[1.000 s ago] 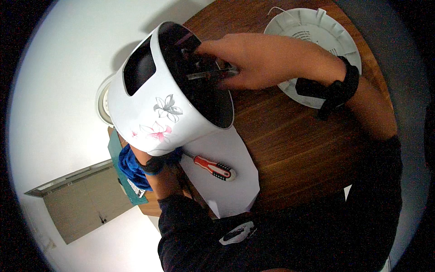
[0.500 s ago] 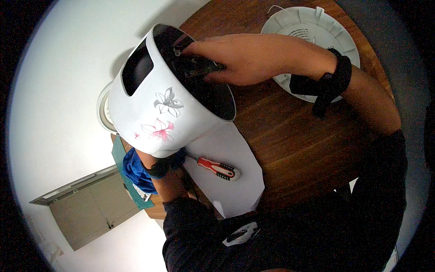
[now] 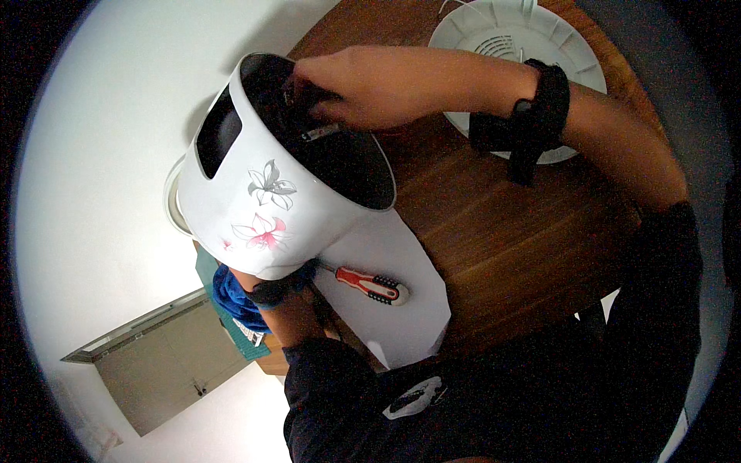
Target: The person uses a screwdriver to tighten screws on the internal wiring of a white appliance. They rotate the device to access different connection points and continue securing components inside the housing.
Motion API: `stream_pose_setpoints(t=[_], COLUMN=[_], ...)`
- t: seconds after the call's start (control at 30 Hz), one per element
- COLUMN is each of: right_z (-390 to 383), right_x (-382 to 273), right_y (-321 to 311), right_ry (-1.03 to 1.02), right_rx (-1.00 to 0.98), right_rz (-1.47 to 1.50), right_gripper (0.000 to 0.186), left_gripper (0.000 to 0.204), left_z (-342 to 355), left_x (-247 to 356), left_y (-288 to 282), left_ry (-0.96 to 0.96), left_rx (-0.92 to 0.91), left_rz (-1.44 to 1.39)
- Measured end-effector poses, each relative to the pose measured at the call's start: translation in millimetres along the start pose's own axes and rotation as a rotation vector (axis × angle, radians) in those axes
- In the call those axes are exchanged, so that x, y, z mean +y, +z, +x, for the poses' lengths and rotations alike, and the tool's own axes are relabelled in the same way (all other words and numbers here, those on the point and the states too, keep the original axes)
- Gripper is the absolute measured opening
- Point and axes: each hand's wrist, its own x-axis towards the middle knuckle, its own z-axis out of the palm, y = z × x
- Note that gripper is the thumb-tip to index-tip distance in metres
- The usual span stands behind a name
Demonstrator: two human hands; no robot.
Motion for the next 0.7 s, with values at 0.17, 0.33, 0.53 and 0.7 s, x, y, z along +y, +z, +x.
stream_pose_setpoints(t=[0.17, 0.33, 0.53, 0.7], right_z=[16, 35, 28, 24], right_x=[13, 24, 18, 14], right_y=[6, 9, 9, 5], right_ry=[-0.116, -0.182, -0.265, -0.268], right_rx=[0.236, 0.253, 0.308, 0.287], right_rz=[-0.077, -0.095, -0.231, -0.23], right_gripper=[0.028, 0.022, 0.018, 0.02], left_gripper=[0.061, 0.06, 0.06, 0.06], left_z=[3, 5, 4, 6], left_x=[1, 0, -3, -3], left_y=[-1, -1, -2, -3], left_ry=[-0.002, -0.004, -0.008, -0.004], left_rx=[0.008, 0.02, 0.017, 0.017], left_rz=[-0.006, -0.006, 0.002, 0.002])
